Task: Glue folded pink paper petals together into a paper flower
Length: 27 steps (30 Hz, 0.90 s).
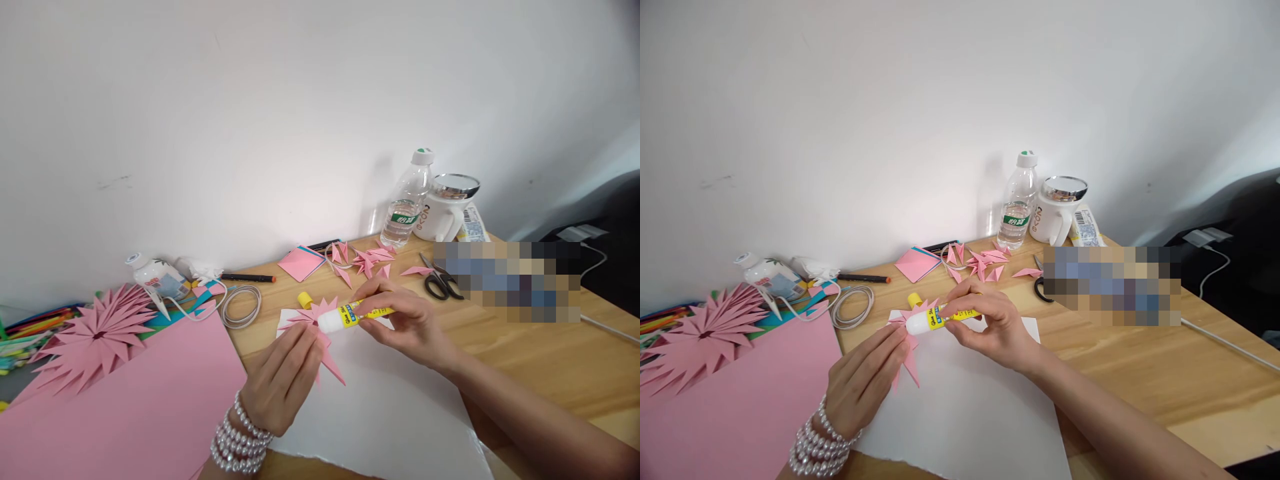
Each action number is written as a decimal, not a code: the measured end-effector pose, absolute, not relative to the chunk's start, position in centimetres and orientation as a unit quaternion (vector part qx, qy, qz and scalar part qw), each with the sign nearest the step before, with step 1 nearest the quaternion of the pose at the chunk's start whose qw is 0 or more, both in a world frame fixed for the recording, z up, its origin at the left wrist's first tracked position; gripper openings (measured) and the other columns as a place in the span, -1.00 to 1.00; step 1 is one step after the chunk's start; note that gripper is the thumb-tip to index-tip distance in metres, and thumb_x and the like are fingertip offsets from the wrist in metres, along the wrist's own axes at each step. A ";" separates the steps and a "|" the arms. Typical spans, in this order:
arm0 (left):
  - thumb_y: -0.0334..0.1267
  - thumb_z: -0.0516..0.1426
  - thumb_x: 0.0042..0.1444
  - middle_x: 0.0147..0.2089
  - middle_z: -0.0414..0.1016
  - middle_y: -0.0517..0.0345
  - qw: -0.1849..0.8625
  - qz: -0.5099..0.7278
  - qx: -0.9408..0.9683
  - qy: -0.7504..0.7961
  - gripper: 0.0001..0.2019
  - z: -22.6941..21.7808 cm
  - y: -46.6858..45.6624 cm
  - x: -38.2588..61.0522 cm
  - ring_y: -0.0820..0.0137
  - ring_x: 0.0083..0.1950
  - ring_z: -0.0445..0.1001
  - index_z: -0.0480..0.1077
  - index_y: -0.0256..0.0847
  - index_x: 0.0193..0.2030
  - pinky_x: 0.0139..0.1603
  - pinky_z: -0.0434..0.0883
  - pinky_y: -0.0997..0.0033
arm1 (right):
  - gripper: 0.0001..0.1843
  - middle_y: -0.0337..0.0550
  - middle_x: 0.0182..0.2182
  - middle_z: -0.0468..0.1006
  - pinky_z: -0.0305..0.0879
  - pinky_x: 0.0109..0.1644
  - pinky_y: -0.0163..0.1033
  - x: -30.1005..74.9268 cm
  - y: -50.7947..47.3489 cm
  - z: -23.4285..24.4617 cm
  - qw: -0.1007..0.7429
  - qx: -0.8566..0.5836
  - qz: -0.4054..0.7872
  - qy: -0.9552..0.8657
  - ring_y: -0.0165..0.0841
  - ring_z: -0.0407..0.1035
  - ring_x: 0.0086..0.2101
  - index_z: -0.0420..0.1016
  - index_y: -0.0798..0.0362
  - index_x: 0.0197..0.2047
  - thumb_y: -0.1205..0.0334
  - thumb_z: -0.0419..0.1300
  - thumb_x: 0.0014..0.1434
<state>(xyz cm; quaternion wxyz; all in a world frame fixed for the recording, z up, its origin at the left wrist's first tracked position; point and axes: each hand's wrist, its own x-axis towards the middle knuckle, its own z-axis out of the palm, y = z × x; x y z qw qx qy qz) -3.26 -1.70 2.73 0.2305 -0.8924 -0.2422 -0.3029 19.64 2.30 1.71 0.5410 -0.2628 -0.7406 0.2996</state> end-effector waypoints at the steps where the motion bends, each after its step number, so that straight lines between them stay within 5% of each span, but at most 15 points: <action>1: -0.51 -0.01 0.15 -0.12 0.52 -0.15 0.230 -0.306 -0.891 -0.244 -0.76 2.6 -1.7 -3.3 0.19 0.13 0.33 0.36 -0.45 -0.06 0.02 0.42 0.23 | -0.81 -0.11 -0.34 0.45 0.28 -0.37 -0.25 19.7 2.3 1.7 0.541 -0.257 0.299 -0.743 -0.36 0.35 -0.35 0.47 -0.02 -0.23 0.39 0.19 0.06; 27: -0.51 -0.02 0.15 -0.12 0.53 -0.13 0.218 -0.302 -0.894 -0.248 -0.75 3.0 -1.9 -3.4 0.21 0.15 0.30 0.36 -0.44 -0.06 0.07 0.39 0.26 | -0.72 -0.14 -0.28 0.41 0.32 -0.26 -0.26 19.8 2.3 2.1 0.528 -0.218 0.265 -0.776 -0.39 0.36 -0.30 0.43 -0.02 -0.26 0.53 0.17 -0.02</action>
